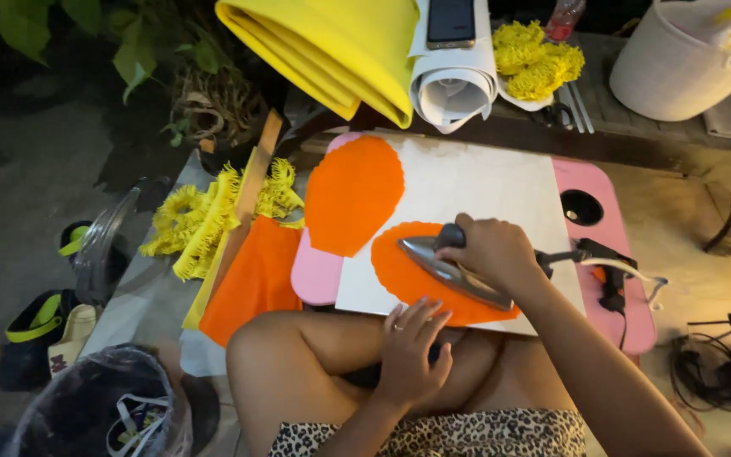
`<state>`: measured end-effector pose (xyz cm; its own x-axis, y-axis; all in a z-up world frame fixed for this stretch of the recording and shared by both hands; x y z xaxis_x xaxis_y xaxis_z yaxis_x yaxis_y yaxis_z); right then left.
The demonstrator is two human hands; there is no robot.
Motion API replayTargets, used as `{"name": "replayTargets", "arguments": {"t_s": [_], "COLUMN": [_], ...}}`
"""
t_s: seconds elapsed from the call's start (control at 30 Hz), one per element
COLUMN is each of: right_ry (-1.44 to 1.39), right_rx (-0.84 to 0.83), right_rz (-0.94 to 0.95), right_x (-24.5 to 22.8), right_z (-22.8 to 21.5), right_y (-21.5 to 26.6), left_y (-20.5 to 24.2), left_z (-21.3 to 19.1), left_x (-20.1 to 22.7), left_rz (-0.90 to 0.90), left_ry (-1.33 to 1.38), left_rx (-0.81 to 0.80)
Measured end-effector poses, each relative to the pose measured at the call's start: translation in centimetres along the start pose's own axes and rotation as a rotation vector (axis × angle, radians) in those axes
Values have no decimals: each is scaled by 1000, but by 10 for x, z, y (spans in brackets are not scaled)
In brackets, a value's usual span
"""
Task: Ironing and pressing orange foam fabric pieces on a flat board to smooth them out for craft work.
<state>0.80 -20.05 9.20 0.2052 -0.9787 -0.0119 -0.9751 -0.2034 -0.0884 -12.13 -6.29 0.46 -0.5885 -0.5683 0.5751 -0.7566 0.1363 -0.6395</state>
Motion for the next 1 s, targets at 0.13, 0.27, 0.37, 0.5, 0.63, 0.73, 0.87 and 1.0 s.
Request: {"name": "replayTargets", "arguments": {"t_s": [0.13,0.27,0.37,0.5,0.63,0.73,0.87,1.0], "right_ry": [65,117,100,-18,91,25,76,139], "right_rx": [26,65,88,60,203,194,204,269], "right_rz": [-44,-40,-10,81,47,95,124,146], "right_x": [-5,-5,-6,-15,-4,-4,-4,0], "right_z": [0,3,4,-11,11,14,17,25], "right_y": [2,-2,-5,-3,-11,-12,-15,-21], "left_y": [6,9,9,13,15,22,28,37], "left_z": [2,9,12,17,24,31,43,54], "left_x": [-4,-8,-9,-14,-16,-24,-37,-49], "left_rz": [6,2,-3,1,33,32,97,107], "left_ry": [-30,-23,-31,-53,-83,-101,-148,-205], "left_rx": [-46,-17,-5,-3,21,18,57,85]}}
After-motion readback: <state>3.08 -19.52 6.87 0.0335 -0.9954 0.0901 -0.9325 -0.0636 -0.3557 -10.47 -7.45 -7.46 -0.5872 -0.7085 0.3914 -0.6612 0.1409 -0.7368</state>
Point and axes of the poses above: each hand's wrist, its own y-axis away from the middle knuckle, its own z-axis out of the palm, x = y × z, the point moved 2 cm from there along -y, towards the middle knuckle, and after that the axes turned 4 degrees about x, right-handed, at the moved point
